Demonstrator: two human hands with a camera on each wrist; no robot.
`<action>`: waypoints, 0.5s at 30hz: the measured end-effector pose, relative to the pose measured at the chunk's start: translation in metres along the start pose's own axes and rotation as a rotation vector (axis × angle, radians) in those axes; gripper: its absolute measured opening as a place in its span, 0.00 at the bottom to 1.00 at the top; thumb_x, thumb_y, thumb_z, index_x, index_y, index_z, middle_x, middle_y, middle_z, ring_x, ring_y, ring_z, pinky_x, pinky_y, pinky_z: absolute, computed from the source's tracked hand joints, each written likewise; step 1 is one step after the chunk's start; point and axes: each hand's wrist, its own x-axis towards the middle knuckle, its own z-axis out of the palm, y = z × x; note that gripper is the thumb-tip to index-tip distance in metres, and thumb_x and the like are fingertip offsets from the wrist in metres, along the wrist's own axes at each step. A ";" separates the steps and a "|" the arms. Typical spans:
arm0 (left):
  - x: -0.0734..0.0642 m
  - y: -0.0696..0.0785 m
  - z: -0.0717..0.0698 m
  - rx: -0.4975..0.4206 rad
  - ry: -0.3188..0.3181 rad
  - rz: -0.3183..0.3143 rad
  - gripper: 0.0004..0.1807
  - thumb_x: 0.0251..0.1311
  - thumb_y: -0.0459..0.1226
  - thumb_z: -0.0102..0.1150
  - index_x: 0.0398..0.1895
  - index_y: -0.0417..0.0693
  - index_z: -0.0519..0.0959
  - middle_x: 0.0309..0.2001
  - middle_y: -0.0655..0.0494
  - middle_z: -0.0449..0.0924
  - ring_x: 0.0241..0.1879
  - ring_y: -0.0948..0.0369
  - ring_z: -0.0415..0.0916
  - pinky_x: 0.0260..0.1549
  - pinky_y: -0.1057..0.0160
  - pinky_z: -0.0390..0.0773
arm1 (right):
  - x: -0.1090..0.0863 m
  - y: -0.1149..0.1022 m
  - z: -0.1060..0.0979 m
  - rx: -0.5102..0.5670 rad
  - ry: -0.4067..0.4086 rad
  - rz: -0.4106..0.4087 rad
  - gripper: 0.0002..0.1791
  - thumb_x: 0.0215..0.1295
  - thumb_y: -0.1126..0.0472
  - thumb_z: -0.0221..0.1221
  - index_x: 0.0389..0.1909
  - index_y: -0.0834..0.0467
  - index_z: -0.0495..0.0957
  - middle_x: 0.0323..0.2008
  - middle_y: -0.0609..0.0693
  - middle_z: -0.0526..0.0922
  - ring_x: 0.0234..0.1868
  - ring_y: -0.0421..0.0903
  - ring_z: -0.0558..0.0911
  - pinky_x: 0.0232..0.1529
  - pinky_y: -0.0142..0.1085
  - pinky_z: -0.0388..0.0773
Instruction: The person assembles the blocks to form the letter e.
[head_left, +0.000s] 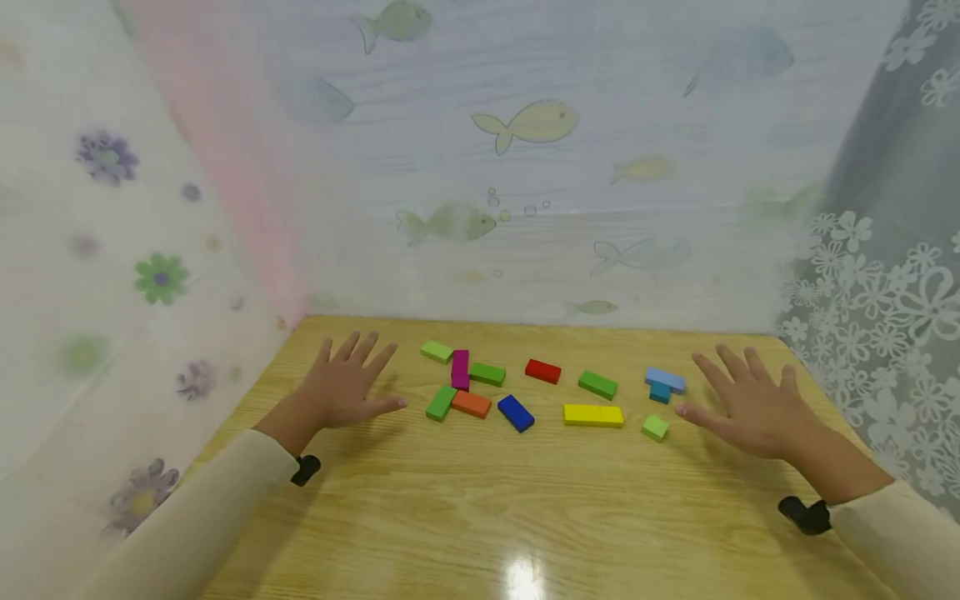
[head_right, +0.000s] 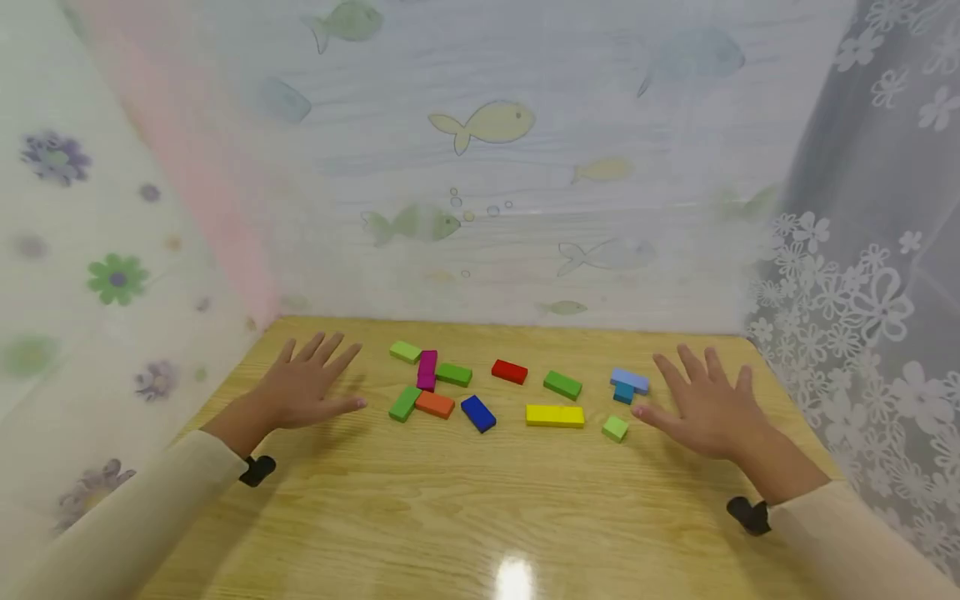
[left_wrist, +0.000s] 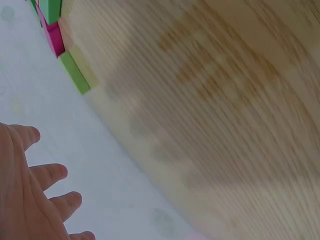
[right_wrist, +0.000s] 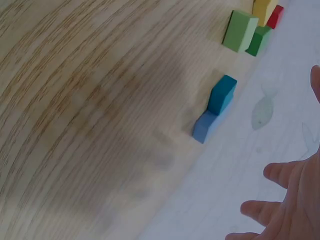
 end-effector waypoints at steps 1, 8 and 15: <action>0.001 0.003 0.001 -0.001 0.000 0.005 0.56 0.63 0.78 0.37 0.85 0.57 0.48 0.83 0.41 0.47 0.81 0.36 0.45 0.71 0.23 0.43 | 0.000 -0.001 0.001 0.002 0.001 -0.003 0.55 0.68 0.22 0.48 0.84 0.51 0.47 0.80 0.71 0.48 0.76 0.82 0.47 0.57 0.86 0.39; 0.009 0.021 0.010 -0.008 0.025 0.042 0.54 0.64 0.77 0.41 0.85 0.56 0.51 0.83 0.42 0.48 0.81 0.37 0.46 0.71 0.24 0.46 | 0.002 -0.014 0.004 0.013 0.014 -0.023 0.55 0.67 0.21 0.48 0.84 0.52 0.49 0.80 0.70 0.50 0.76 0.81 0.48 0.58 0.86 0.39; 0.022 0.043 0.016 -0.016 0.032 0.099 0.54 0.63 0.77 0.41 0.84 0.57 0.53 0.83 0.43 0.49 0.81 0.37 0.46 0.71 0.24 0.46 | 0.009 -0.025 0.009 0.023 0.021 -0.048 0.55 0.67 0.20 0.48 0.83 0.52 0.51 0.80 0.69 0.50 0.77 0.79 0.48 0.60 0.85 0.40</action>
